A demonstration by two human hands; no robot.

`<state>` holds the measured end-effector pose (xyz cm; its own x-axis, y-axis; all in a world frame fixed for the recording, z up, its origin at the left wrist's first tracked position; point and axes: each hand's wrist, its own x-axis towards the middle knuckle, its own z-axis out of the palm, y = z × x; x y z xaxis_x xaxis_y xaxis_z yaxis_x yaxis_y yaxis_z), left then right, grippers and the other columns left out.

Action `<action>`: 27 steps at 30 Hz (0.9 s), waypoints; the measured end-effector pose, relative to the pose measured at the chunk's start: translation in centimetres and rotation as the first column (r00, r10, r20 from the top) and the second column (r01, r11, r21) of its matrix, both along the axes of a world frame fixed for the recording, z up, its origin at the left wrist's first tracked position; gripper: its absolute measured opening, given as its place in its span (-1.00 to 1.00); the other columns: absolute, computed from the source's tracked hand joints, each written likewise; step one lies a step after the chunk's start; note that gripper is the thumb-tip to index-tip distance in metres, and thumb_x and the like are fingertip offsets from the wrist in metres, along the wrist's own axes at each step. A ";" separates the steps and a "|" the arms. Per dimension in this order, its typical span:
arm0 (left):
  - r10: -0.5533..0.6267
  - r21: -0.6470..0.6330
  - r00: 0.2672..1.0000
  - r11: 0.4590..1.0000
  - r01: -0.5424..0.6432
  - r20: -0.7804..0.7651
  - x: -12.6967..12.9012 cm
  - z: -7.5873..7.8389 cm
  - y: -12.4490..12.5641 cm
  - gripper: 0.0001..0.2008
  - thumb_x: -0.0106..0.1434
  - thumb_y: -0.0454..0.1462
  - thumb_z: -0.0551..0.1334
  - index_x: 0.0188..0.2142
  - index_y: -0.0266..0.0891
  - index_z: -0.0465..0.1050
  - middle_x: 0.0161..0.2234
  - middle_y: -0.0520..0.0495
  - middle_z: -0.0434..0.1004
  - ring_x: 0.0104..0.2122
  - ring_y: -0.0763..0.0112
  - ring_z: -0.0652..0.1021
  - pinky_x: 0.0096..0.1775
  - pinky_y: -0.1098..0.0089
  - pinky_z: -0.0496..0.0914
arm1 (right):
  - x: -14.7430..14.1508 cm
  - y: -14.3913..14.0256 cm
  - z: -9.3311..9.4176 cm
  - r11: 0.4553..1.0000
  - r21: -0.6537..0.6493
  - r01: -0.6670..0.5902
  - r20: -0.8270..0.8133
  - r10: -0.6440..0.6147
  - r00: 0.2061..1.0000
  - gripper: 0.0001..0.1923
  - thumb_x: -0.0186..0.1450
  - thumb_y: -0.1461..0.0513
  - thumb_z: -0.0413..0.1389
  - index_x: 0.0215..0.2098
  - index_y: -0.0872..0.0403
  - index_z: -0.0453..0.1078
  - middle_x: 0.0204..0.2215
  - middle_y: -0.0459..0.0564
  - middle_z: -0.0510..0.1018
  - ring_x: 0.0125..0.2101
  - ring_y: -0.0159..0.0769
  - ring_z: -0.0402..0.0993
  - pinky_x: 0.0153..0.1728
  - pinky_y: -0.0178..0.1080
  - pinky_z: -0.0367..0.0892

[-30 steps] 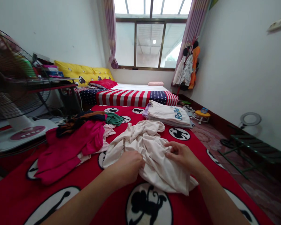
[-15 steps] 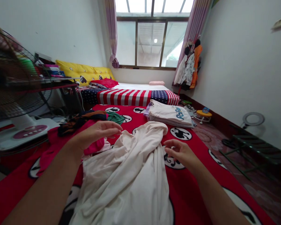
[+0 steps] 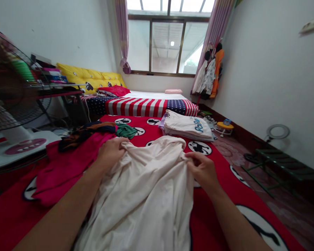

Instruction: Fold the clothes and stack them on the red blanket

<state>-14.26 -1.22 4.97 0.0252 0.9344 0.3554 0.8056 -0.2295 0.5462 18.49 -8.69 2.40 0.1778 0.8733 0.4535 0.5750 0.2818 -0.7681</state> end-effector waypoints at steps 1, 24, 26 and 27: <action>0.132 0.102 0.988 0.987 -0.124 -0.078 -0.6 0.4 0.1 -0.63 0.05 -0.30 0.16 -0.14 -0.11 0.55 -0.22 -0.12 0.58 -0.22 0.09 0.53 -0.22 0.29 0.37 | 1.0 -0.4 0.9 0.997 0.042 0.065 -0.121 -0.060 0.991 -0.82 0.06 0.26 0.12 -0.35 0.05 0.49 -0.48 -0.06 0.51 -0.49 -0.30 0.34 -0.47 -0.28 0.21; 0.123 -0.021 0.853 0.988 -0.154 -0.507 -1.5 0.3 0.1 -0.33 0.06 -0.40 0.14 0.21 -0.20 0.25 0.07 -0.27 0.43 0.01 0.01 0.48 -0.07 0.19 0.38 | -0.5 -1.7 2.1 0.681 -0.362 -0.637 -0.332 0.545 0.770 -0.76 0.07 0.14 0.26 -0.34 0.10 0.48 -0.55 -0.13 0.43 -0.58 -0.47 0.27 -0.59 -0.41 0.18; 0.184 0.003 0.883 0.979 -0.202 -0.432 -1.7 0.8 0.2 -0.42 0.08 -0.37 0.13 0.15 -0.18 0.35 -0.06 -0.24 0.54 -0.09 0.00 0.54 -0.15 0.21 0.41 | 1.3 -2.0 3.3 0.766 -0.299 -0.569 -0.482 0.394 0.783 -0.74 0.05 0.11 0.28 -0.38 0.10 0.46 -0.61 -0.16 0.38 -0.65 -0.51 0.21 -0.67 -0.44 0.11; 0.199 0.021 0.908 0.978 -0.206 -0.369 -1.8 1.0 0.3 -0.45 0.09 -0.37 0.12 0.11 -0.17 0.40 -0.10 -0.22 0.57 -0.13 0.02 0.55 -0.16 0.23 0.41 | 2.3 -1.7 3.6 0.849 -0.238 -0.471 -0.534 0.291 0.794 -0.74 0.03 0.11 0.28 -0.39 0.09 0.45 -0.61 -0.16 0.38 -0.67 -0.51 0.20 -0.69 -0.45 0.10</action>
